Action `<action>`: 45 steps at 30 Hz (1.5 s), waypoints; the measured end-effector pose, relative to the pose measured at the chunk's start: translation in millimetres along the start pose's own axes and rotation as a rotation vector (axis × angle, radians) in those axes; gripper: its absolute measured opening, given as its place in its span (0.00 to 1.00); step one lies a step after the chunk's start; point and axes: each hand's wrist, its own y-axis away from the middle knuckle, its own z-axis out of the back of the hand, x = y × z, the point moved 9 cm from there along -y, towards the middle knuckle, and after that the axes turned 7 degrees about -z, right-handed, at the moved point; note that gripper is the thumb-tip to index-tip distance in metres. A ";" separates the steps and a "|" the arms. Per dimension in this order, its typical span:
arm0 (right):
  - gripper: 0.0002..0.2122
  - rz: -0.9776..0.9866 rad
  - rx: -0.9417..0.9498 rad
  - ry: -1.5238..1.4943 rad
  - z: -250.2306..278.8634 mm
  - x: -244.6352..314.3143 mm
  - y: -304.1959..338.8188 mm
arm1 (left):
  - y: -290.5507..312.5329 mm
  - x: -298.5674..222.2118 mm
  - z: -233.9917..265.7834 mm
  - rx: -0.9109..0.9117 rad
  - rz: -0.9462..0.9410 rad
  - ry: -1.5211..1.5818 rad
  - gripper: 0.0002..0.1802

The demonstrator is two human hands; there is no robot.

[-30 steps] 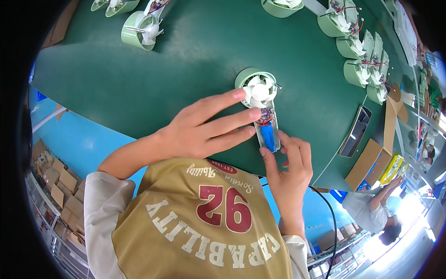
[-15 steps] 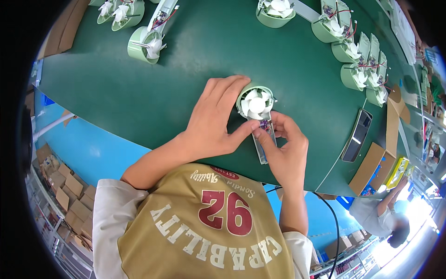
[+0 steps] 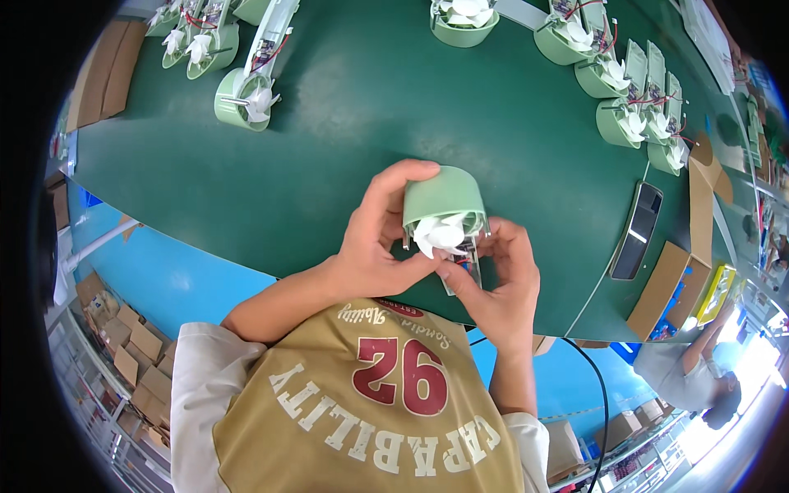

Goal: Assemble handheld electric fans by installing batteries, circuit boards, and housing components.

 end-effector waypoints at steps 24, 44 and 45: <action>0.20 -0.267 0.098 -0.548 -17.0 -31.0 9.3 | 4.9 2.8 -5.2 0.085 0.159 0.069 0.51; 0.24 -0.377 0.255 -0.686 -34.3 -27.9 23.0 | 8.7 -11.8 10.3 -0.145 0.110 0.185 0.50; 0.25 -0.407 0.262 -0.607 -34.6 -28.4 24.8 | 8.9 -12.8 11.5 -0.155 0.101 0.188 0.50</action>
